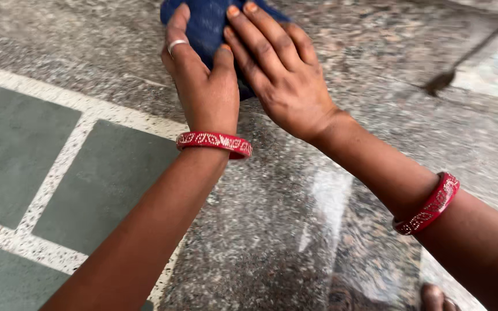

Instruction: The person scrubs the tiled floor and a stone ledge with a blue cloth, using both hands to apply pressure and move the cloth back and forth across the surface.

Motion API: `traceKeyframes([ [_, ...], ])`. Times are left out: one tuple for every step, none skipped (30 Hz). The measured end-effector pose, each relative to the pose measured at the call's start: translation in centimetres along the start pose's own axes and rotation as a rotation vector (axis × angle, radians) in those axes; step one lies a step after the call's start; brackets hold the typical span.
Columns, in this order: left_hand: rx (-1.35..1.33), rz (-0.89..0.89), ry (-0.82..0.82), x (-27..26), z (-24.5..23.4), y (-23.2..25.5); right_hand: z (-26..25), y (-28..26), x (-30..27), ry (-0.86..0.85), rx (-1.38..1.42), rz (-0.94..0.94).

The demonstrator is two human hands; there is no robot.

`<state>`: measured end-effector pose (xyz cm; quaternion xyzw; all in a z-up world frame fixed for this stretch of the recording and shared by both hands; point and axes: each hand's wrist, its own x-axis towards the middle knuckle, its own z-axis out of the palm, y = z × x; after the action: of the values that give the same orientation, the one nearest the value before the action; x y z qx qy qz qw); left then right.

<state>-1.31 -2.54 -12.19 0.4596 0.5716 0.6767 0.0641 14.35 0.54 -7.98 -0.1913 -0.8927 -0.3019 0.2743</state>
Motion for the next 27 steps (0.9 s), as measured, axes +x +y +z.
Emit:
traceKeyframes([
  [0.018,0.057,0.025,0.5,-0.6,-0.3,0.5,-0.4,0.8,0.014,0.014,-0.012],
  [0.054,0.043,0.046,1.2,-1.2,-1.2,1.4,-1.0,1.6,0.017,0.02,-0.026],
  [0.09,0.027,0.066,2.1,-1.9,-2.5,2.3,-1.4,2.4,0.018,0.019,-0.039],
  [0.126,0.01,0.086,3.1,-2.5,-4.1,3.5,-2.0,3.3,0.009,0.009,-0.054],
  [0.126,-0.003,0.112,4.4,-3.1,-6.0,4.8,-2.9,3.9,-0.019,0.012,-0.06],
  [0.125,-0.015,0.139,5.7,-3.8,-8.0,6.4,-3.7,4.8,-0.038,0.015,-0.072],
  [0.121,-0.029,0.164,6.4,-4.4,-10.0,8.1,-4.6,5.8,-0.069,0.025,-0.079],
  [0.003,-0.085,0.142,6.6,-5.1,-12.0,9.7,-5.5,6.5,-0.082,0.016,-0.09],
  [-0.114,-0.132,0.124,7.2,-6.2,-13.9,11.1,-6.4,7.3,-0.097,0.005,-0.105],
  [-0.23,-0.179,0.105,7.8,-7.1,-15.8,12.3,-7.2,7.9,-0.093,-0.026,-0.124],
  [-0.22,-0.216,0.103,8.0,-7.9,-17.6,13.2,-8.3,8.3,-0.088,-0.048,-0.135],
  [-0.209,-0.253,0.101,7.9,-8.3,-19.2,13.7,-9.2,8.5,-0.127,-0.036,-0.149],
  [-0.209,-0.281,0.098,7.9,-8.7,-20.6,14.0,-9.9,8.6,-0.162,-0.038,-0.164],
  [-0.242,-0.294,0.111,7.6,-9.2,-21.6,14.1,-10.5,8.8,-0.198,-0.04,-0.179],
  [-0.284,-0.311,0.121,6.8,-8.8,-22.3,14.1,-10.5,8.6,-0.202,0.005,-0.175],
  [-0.326,-0.329,0.132,6.2,-8.3,-22.6,14.0,-10.4,8.3,-0.207,0.05,-0.172],
  [-0.243,-0.338,0.129,5.5,-7.7,-22.4,13.6,-10.1,7.9,-0.212,0.092,-0.172],
  [-0.16,-0.348,0.125,4.7,-6.9,-21.8,13.0,-9.5,7.2,-0.227,0.081,-0.186],
  [-0.078,-0.36,0.125,3.7,-6.1,-20.7,12.0,-8.5,6.3,-0.244,0.071,-0.204],
  [-0.134,-0.378,0.12,2.8,-5.0,-19.2,10.7,-7.6,5.3,-0.261,0.061,-0.222],
  [-0.191,-0.386,0.114,2.5,-3.9,-17.4,9.4,-6.7,4.5,-0.245,0.024,-0.226],
  [-0.248,-0.395,0.107,2.1,-2.9,-15.4,7.9,-5.8,3.7,-0.23,-0.014,-0.229],
  [-0.217,-0.361,0.106,1.5,-2.0,-13.1,6.6,-5.1,3.0,-0.217,-0.054,-0.231],
  [-0.186,-0.327,0.106,0.7,-1.3,-10.7,5.3,-4.5,2.6,-0.201,-0.136,-0.214],
  [-0.156,-0.298,0.105,0.0,-0.6,-8.3,4.0,-3.7,2.0,-0.19,-0.216,-0.199],
  [-0.156,-0.189,0.126,-0.2,0.1,-6.1,2.9,-2.9,1.7,-0.178,-0.297,-0.183],
  [-0.153,-0.075,0.151,-0.1,0.5,-4.3,2.2,-2.2,1.7,-0.136,-0.187,-0.142],
])
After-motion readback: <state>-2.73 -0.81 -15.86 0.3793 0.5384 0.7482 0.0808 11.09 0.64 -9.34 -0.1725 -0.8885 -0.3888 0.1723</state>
